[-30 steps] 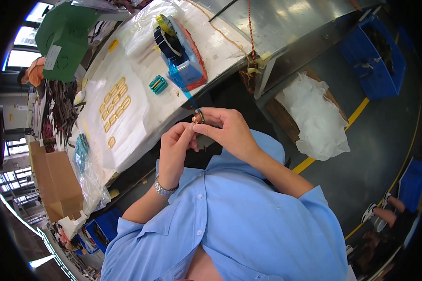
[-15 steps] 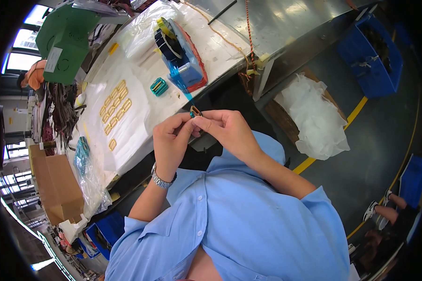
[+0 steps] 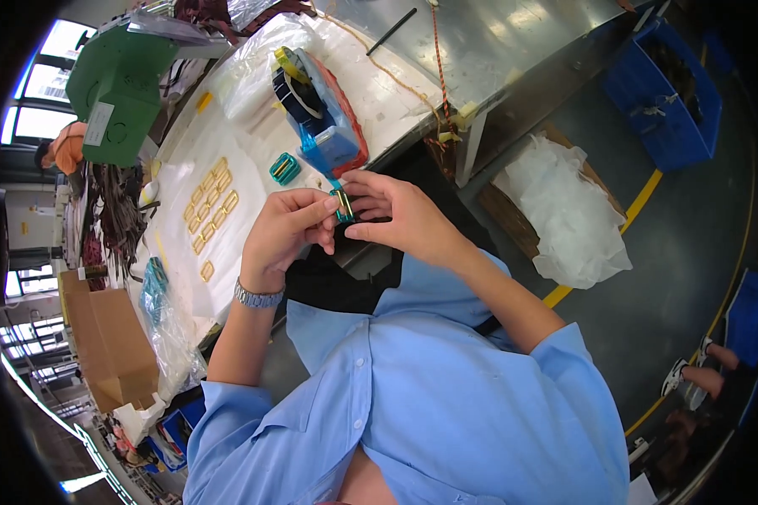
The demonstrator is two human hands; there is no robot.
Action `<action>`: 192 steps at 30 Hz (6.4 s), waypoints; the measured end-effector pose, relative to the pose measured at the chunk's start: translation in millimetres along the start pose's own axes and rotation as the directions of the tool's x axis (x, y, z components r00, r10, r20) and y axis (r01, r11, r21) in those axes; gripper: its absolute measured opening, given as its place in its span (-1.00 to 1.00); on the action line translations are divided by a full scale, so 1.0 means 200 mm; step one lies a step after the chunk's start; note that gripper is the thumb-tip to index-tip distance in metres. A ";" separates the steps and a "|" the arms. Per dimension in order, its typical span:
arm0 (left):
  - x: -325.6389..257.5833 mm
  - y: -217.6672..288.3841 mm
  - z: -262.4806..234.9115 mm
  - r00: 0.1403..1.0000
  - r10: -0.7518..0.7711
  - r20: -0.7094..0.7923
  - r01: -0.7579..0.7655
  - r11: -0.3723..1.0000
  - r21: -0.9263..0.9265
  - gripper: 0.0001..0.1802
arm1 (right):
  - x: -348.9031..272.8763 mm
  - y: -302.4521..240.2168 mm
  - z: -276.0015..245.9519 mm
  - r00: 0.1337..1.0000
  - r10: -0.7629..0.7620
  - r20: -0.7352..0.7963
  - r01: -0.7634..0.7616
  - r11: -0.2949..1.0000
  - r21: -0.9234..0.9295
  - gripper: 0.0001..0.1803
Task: Arranging and taping small gold-colored buckles for packaging.
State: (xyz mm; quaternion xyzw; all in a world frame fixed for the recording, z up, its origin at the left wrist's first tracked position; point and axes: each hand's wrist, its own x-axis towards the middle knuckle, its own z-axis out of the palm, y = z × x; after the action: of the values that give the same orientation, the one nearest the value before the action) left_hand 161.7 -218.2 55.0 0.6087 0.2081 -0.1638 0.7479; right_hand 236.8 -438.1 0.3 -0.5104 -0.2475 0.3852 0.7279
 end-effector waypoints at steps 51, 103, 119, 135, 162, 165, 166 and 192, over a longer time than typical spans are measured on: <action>0.01 -0.01 0.12 0.879 0.446 -0.167 -0.345 0.839 0.421 -0.73 | 0.10 0.06 0.07 0.978 -0.044 -0.202 0.063 0.994 0.088 -0.61; -0.02 0.23 -0.10 0.372 0.928 0.010 -0.271 0.098 0.957 -0.75 | 0.38 -0.30 0.06 0.875 -0.443 -0.196 0.086 0.541 -0.837 -0.67; 0.27 0.35 -0.11 0.271 0.917 0.292 -0.284 -0.214 0.935 -0.61 | -0.25 -0.20 0.21 0.938 -0.129 -0.322 0.072 0.980 -0.185 -0.83; -0.48 0.24 -0.66 0.399 0.869 -0.292 -0.099 0.357 0.929 -0.89 | -0.27 0.19 0.08 0.925 -0.031 -0.379 -0.019 0.992 -0.129 -0.86; -0.36 -0.13 0.14 0.964 0.235 -0.121 -0.253 0.954 -0.163 -0.89 | -0.29 0.11 0.20 0.956 0.066 -0.287 -0.043 0.995 0.086 -0.86; -0.30 -0.19 0.23 0.965 0.227 -0.131 -0.245 0.959 -0.141 -0.88 | -0.30 0.10 0.19 0.951 0.074 -0.299 -0.055 0.996 0.071 -0.85; -0.30 -0.20 0.24 0.965 0.221 -0.140 -0.240 0.961 -0.137 -0.88 | -0.30 0.10 0.19 0.953 0.071 -0.293 -0.061 0.997 0.043 -0.84; -0.17 -0.30 0.23 0.968 0.188 -0.168 -0.211 0.969 -0.129 -0.79 | -0.25 0.11 0.13 0.914 0.398 -0.083 -0.279 0.762 0.585 -0.70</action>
State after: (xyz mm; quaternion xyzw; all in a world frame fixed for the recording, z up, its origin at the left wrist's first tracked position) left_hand 108.3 -275.0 28.8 0.5811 0.2145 -0.0240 0.7847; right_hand 182.2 -460.6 -9.3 -0.3462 0.0486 0.5124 0.7844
